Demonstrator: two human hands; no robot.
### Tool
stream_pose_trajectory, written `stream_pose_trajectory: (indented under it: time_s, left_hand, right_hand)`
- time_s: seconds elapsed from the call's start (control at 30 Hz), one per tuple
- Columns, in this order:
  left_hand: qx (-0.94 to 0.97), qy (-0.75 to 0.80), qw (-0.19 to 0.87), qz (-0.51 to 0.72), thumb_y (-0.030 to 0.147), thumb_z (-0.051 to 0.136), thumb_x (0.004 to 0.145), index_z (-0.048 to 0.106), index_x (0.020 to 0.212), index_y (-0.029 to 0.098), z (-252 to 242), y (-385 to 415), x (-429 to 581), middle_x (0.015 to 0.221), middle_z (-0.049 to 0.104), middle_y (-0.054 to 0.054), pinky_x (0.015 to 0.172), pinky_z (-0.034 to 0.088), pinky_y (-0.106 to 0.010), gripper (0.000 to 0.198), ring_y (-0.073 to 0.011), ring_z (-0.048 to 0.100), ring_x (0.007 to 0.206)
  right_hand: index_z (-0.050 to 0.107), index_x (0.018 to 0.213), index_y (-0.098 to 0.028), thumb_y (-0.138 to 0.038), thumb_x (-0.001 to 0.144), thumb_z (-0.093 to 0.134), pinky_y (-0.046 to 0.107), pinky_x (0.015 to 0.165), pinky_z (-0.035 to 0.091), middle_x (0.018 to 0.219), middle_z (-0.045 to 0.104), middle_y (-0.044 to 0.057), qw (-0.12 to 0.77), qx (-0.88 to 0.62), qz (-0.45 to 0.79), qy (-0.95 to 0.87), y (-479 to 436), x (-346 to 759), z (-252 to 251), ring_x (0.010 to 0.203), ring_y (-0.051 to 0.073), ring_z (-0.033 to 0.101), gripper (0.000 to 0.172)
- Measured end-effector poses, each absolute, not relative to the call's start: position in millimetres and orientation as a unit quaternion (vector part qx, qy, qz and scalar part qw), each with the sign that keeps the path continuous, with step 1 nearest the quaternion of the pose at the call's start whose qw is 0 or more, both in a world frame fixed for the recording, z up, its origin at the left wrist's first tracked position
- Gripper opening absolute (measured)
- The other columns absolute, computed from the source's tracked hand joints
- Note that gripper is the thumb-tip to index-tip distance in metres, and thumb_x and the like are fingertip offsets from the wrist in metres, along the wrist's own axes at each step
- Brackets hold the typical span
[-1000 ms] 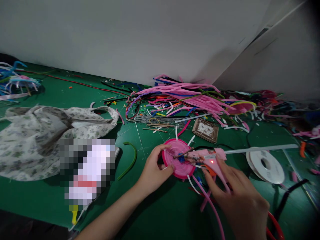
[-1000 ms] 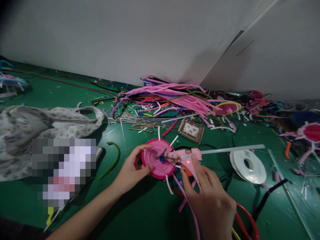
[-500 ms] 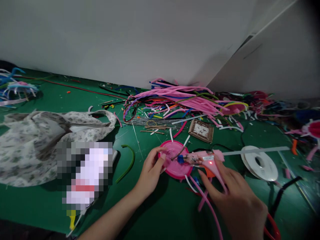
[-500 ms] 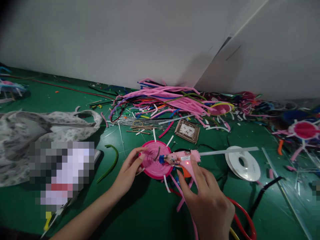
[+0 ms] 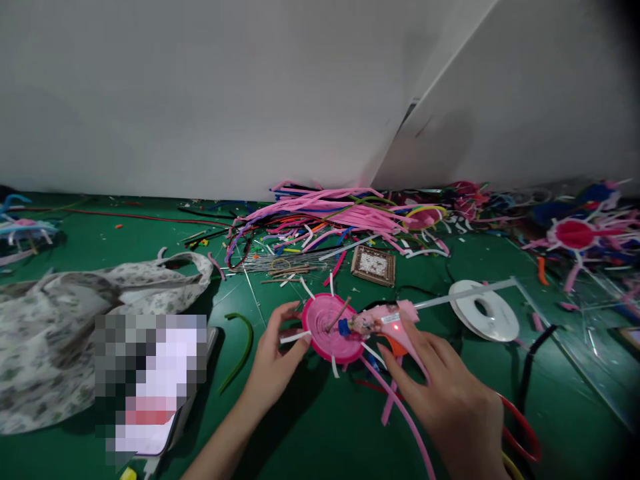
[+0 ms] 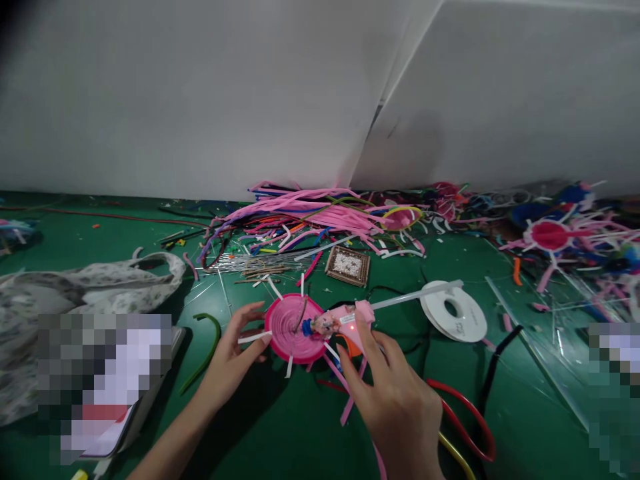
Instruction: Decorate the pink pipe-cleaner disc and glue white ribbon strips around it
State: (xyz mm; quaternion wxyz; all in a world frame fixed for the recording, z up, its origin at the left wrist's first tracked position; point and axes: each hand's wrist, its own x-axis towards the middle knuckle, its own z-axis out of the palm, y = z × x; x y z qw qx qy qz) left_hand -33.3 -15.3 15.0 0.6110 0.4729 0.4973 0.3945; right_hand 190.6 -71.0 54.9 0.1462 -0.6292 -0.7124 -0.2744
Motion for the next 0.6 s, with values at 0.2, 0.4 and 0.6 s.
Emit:
stream_pose_trajectory:
  time_s: [0.2, 0.4, 0.6]
  left_hand:
    - [0.594, 0.455, 0.573, 0.336, 0.031, 0.057, 0.083, 0.050, 0.119, 0.028, 16.0, -18.0, -36.9, 0.121, 0.052, -0.006, 0.071, 0.053, -0.025, 0.036, -0.0181, 0.058, 0.101]
    - [0.674, 0.467, 0.486, 0.303, 0.032, 0.061, 0.079, 0.055, 0.108, 0.025, 17.4, -19.0, -37.5, 0.108, 0.055, -0.005, 0.068, 0.053, -0.027, 0.030, -0.0171, 0.057, 0.091]
    - [0.714, 0.477, 0.416, 0.300, 0.031, 0.063, 0.078, 0.055, 0.103, 0.023, 18.4, -25.1, -33.1, 0.101, 0.056, -0.004, 0.078, 0.052, -0.031, 0.028, -0.0171, 0.057, 0.088]
  right_hand:
    - [0.061, 0.120, -0.019, -0.041, 0.082, 0.061, 0.021, 0.049, 0.035, 0.088, 0.068, 0.000, 0.168, -0.668, -0.258, -0.677, -72.8, 192.0, 52.3, 0.064, 0.008, 0.061, 0.043]
    - [0.060, 0.121, -0.023, -0.039, 0.082, 0.061, 0.022, 0.049, 0.034, 0.088, 0.068, -0.003, 0.169, -0.687, -0.247, -0.662, -76.5, 191.7, 48.4, 0.062, 0.008, 0.060, 0.041]
    - [0.058, 0.123, -0.023, -0.038, 0.083, 0.058, 0.023, 0.050, 0.034, 0.087, 0.068, -0.002, 0.163, -0.686, -0.244, -0.666, -71.8, 188.7, 45.5, 0.061, 0.010, 0.060, 0.043]
